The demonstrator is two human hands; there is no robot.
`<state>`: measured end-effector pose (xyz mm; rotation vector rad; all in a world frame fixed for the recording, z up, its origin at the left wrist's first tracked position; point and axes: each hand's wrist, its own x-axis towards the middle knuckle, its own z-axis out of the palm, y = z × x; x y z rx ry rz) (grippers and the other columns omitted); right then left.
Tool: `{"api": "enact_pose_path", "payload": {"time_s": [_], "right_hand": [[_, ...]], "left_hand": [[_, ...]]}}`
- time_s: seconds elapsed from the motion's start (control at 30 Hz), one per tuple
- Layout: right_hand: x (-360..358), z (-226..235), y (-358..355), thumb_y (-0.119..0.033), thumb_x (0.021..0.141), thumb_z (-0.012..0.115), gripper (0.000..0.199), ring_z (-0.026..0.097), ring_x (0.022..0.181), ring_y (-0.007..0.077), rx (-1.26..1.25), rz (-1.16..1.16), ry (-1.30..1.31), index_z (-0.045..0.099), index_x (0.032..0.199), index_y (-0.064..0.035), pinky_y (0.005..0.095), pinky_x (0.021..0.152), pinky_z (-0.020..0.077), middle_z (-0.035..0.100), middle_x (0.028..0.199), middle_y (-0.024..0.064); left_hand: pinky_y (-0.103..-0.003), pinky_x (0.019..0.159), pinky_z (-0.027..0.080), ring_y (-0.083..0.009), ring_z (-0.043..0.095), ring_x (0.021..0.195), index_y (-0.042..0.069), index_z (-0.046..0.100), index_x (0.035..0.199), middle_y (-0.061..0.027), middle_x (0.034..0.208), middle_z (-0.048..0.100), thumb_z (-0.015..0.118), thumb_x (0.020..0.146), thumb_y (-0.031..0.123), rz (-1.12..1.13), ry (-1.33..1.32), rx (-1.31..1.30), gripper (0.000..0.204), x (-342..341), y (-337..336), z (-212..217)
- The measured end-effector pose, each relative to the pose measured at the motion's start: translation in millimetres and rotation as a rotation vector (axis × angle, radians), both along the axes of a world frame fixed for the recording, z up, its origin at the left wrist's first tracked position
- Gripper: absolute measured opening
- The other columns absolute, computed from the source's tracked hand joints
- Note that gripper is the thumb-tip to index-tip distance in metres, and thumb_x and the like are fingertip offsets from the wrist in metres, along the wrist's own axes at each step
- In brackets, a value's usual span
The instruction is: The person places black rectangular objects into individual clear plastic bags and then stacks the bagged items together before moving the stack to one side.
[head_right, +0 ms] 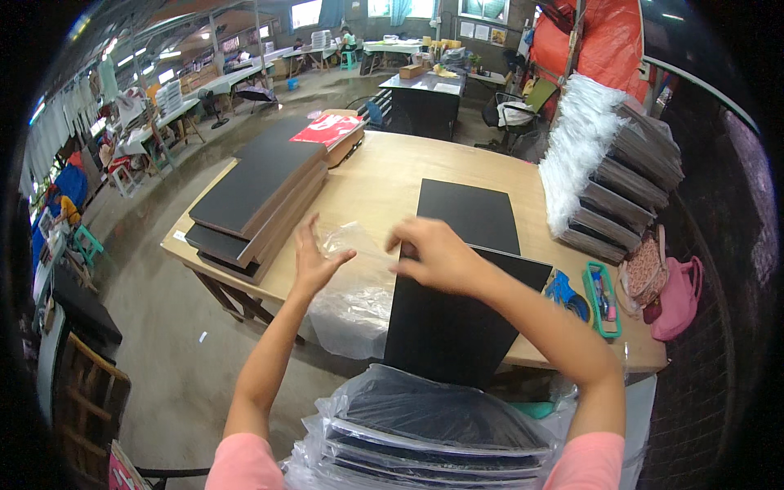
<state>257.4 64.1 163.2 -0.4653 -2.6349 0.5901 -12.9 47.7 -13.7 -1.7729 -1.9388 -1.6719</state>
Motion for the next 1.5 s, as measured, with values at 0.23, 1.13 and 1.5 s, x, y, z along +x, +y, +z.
{"api": "enact_pose_path", "payload": {"time_s": [0.23, 1.13, 1.5], "right_hand": [[-118, -46, 102, -0.008, 0.062, 0.076, 0.052, 0.057, 0.106, 0.0301, 0.071, -0.061, -0.51, 0.057, 0.11, -0.0015, 0.0359, 0.087, 0.0472, 0.058, 0.117, 0.0182], [-148, -72, 98, -0.029, 0.069, 0.073, 0.034, 0.064, 0.084, 0.0333, 0.205, -0.004, -0.726, 0.068, 0.09, -0.0028, 0.0405, 0.076, 0.0503, 0.067, 0.085, 0.0176], [-54, -16, 29, -0.033, 0.09, 0.054, 0.046, 0.064, 0.075, 0.0166, -1.119, 0.897, -0.54, 0.05, 0.114, 0.0063, 0.0325, 0.063, 0.051, 0.068, 0.087, 0.0128]], "left_hand": [[-0.026, 0.069, 0.05, -0.0139, 0.062, 0.078, -0.001, 0.054, 0.078, -0.0139, 0.081, 0.066, 0.072, 0.073, 0.003, -0.378, -0.415, -0.192, 0.019, -5, 20, 26], [-0.02, 0.05, 0.035, -0.0034, 0.044, 0.059, 0.009, 0.061, 0.084, 0.0062, 0.066, 0.048, 0.052, 0.087, 0.055, -0.533, -0.793, -0.356, 0.047, -6, 32, 17], [-0.031, 0.074, 0.049, -0.0187, 0.061, 0.083, -0.003, 0.062, 0.095, -0.0106, 0.086, 0.065, 0.062, 0.087, 0.034, -1.195, -0.741, -0.382, 0.038, -61, -70, 138]]}}
